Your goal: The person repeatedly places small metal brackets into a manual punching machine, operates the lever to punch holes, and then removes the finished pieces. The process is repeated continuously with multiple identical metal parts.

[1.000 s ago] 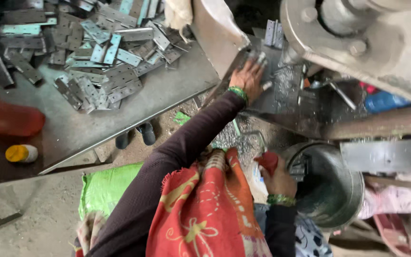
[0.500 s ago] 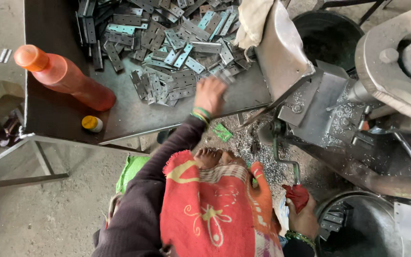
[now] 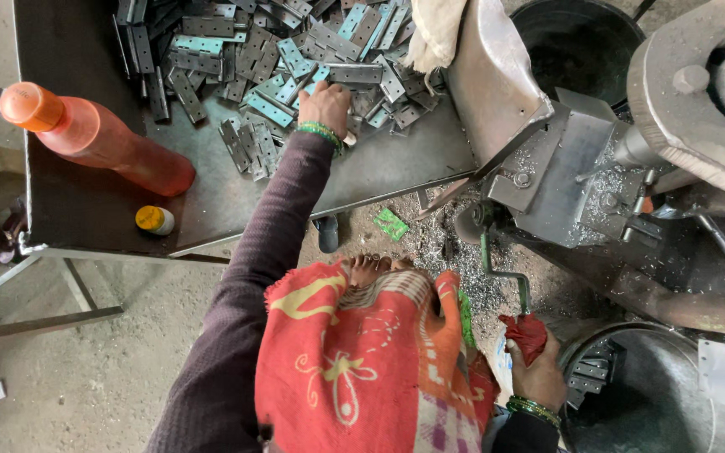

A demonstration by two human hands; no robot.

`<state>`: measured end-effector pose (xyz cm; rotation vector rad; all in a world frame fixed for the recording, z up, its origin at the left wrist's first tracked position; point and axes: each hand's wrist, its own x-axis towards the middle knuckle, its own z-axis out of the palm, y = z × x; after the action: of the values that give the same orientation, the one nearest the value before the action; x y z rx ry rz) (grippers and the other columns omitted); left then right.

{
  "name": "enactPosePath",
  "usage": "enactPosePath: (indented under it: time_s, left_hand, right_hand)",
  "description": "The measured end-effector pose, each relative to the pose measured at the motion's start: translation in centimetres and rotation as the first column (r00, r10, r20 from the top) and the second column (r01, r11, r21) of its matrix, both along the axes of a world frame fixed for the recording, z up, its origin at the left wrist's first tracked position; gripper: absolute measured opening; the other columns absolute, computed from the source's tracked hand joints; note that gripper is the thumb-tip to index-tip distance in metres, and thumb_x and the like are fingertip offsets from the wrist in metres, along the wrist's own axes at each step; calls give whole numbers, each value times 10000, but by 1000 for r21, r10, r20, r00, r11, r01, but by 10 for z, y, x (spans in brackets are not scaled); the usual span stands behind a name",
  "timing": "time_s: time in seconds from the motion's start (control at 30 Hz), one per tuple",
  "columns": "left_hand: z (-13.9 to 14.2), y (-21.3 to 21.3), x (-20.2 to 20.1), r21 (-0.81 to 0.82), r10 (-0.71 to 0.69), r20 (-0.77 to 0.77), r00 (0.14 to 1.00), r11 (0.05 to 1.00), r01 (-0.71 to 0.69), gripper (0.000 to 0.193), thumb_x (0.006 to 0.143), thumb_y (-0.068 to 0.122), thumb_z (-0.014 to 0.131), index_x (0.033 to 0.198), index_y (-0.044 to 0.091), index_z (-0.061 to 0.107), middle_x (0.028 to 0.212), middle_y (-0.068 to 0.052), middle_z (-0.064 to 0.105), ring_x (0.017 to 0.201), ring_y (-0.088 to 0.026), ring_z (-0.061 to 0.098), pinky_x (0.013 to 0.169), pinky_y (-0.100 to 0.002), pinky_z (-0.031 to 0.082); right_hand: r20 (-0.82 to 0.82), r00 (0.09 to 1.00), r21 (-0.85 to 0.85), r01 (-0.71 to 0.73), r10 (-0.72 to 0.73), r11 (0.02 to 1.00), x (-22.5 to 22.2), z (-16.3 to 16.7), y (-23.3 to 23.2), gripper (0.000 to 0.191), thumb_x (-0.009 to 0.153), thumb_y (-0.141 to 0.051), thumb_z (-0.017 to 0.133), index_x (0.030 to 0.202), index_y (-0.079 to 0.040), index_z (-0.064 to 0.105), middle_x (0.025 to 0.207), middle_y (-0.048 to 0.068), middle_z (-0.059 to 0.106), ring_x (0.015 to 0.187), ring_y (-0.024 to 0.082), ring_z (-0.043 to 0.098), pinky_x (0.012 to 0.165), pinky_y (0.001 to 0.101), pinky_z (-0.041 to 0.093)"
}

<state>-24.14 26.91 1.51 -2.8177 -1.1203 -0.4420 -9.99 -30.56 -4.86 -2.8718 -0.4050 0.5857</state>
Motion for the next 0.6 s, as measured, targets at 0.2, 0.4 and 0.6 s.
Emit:
enactPosePath:
  time_s: [0.2,0.4,0.6]
  left_hand:
    - [-15,-70,5,-154,-14,93,996,988,28,494,674,242,888,1063,62,642,1027,-104,655,970,-281,618,836,-434,547]
    - [-14,-94,13,-343,129,228,965,938,-45,589,711,452,890,1090,68,652,1016,-137,706,955,-366,682,808,-494,560]
    - [-10,-73,1,-522,311,152,938,831,-191,459,777,394,784,1170,159,738,1036,-211,735,983,-428,695,852,-536,558]
  right_hand:
    - [54,998,6,-14,13,1000,0,-7,-5,856,852,-592,691,1576,-277,361,1076,254,743,967,471,724,835,559,560]
    - [59,998,28,-13,12,1000,1,-11,-9,849,855,-610,693,1567,-269,383,1050,269,737,959,484,712,826,566,551]
    - [66,998,86,-11,5,996,1,-10,-8,860,833,-598,718,1552,-253,396,1047,282,731,974,495,704,821,573,549]
